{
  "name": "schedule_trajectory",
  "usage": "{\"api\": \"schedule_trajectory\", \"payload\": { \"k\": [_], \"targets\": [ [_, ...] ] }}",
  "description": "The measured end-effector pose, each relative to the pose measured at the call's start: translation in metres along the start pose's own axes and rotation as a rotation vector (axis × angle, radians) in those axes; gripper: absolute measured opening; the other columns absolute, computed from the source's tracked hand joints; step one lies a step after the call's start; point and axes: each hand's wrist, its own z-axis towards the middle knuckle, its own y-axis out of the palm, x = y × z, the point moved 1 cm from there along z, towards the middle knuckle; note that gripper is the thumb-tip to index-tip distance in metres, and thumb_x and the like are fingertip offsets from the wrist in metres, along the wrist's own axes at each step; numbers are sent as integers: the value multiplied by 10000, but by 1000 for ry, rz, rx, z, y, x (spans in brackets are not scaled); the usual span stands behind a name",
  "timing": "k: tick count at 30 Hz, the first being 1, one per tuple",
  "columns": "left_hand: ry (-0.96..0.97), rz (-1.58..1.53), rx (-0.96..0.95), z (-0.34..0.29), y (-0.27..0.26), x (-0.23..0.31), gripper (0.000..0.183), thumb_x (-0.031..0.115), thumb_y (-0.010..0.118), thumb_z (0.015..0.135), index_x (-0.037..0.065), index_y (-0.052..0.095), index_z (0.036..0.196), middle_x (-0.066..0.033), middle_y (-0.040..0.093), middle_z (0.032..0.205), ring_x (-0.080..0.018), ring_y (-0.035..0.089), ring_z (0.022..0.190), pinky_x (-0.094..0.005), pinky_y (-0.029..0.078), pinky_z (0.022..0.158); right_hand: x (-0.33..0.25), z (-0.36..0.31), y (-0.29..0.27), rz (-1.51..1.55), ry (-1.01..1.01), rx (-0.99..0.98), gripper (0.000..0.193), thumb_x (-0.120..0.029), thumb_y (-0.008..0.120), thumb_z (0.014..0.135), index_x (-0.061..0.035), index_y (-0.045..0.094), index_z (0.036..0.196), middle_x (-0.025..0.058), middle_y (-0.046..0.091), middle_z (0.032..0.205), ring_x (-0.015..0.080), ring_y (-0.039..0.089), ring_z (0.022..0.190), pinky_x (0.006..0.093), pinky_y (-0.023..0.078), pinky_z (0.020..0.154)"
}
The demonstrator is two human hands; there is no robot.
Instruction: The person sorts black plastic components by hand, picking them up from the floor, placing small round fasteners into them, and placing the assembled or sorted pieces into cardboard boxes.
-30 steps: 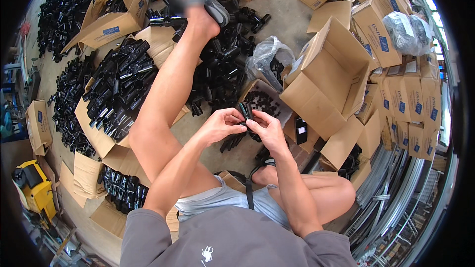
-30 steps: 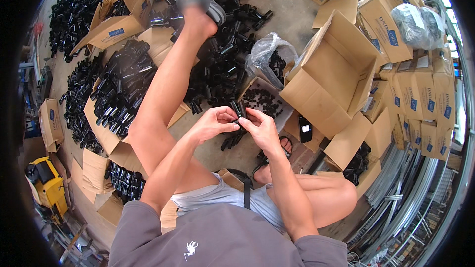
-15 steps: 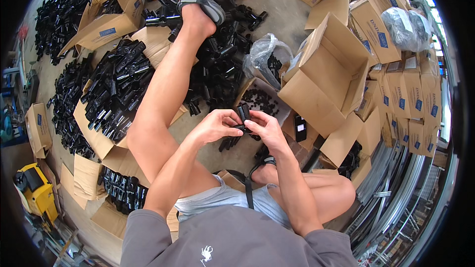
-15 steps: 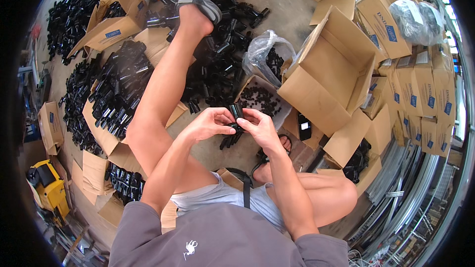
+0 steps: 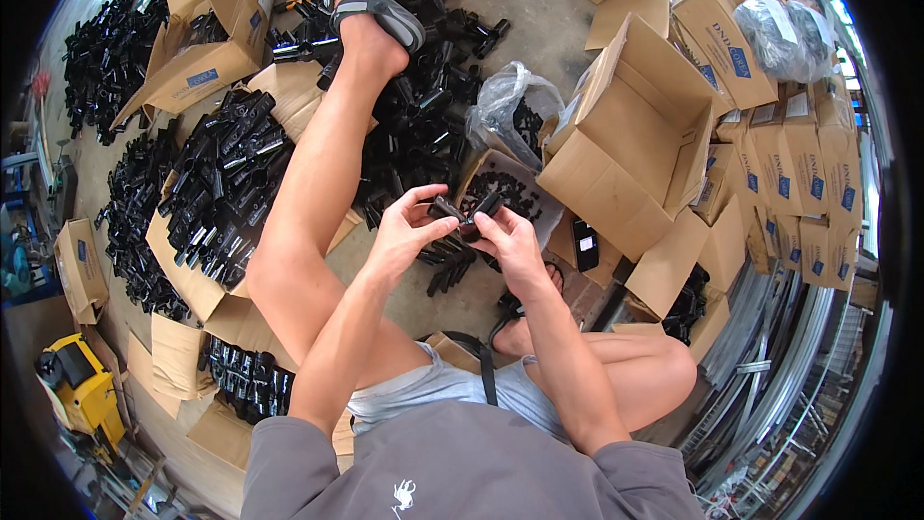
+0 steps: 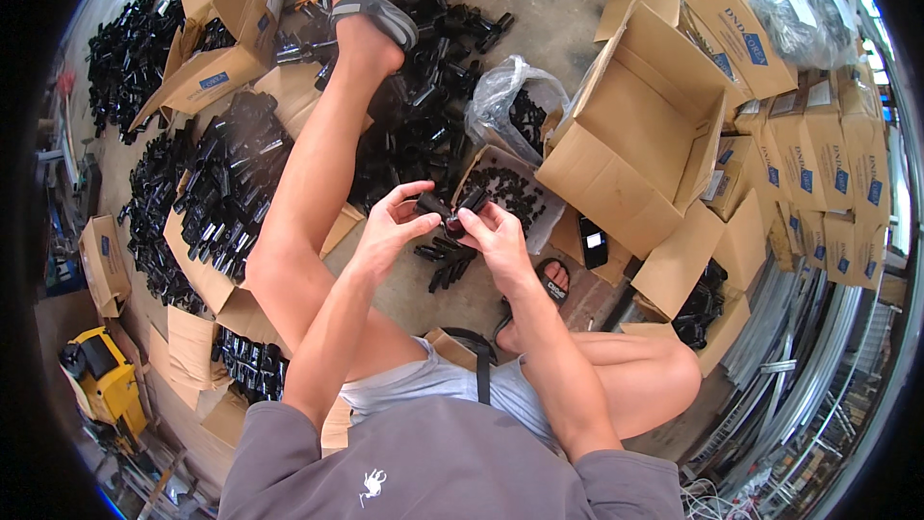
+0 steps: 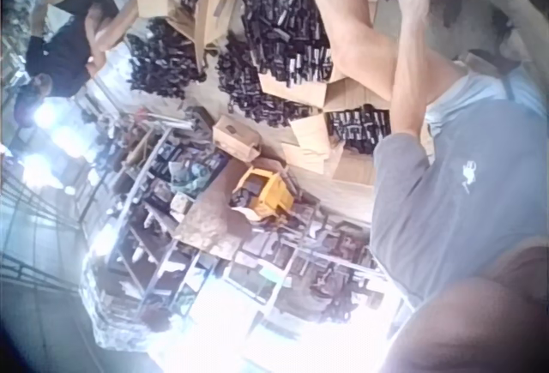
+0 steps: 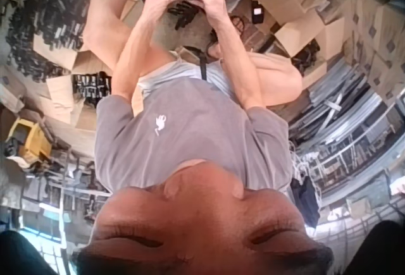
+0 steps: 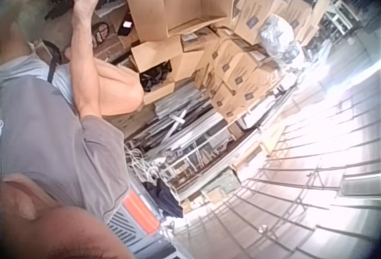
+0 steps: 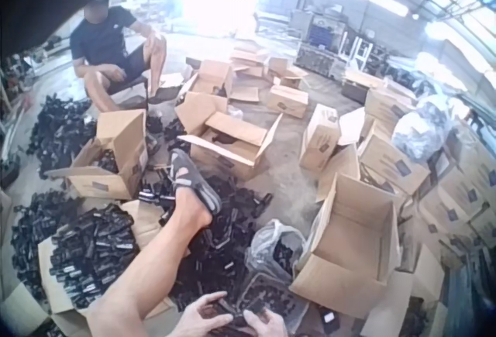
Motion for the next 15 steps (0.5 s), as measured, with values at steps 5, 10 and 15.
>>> {"api": "schedule_trajectory", "payload": {
  "k": [5, 10, 15],
  "targets": [
    [66, -258, 184, 1, 13, -7, 621, 47, 765, 915, 110, 520, 1482, -127, 702, 1247, -140, 686, 1018, -307, 569, 919, 10, 2, 35, 78, 7, 68, 264, -238, 660, 1020, -65, 654, 1219, 19, 687, 1173, 127, 669, 1059, 300, 580, 874],
    [27, -300, 173, 5, 3, -9, 611, 70, 760, 927, 131, 515, 1483, -127, 689, 1281, -190, 669, 1158, -342, 568, 947, 9, 8, 29, 108, 34, 46, 279, -263, 701, 994, -84, 681, 1207, 2, 712, 1155, 103, 662, 1058, 297, 523, 927],
    [88, -263, 197, 12, 6, -4, 553, 7, 759, 911, 80, 573, 1426, -146, 712, 1231, -171, 693, 1096, -302, 577, 945, 10, 19, 15, 76, 70, -22, 296, -274, 712, 987, -84, 683, 1211, -3, 703, 1143, 94, 639, 1048, 287, 514, 922]
  ]
}}
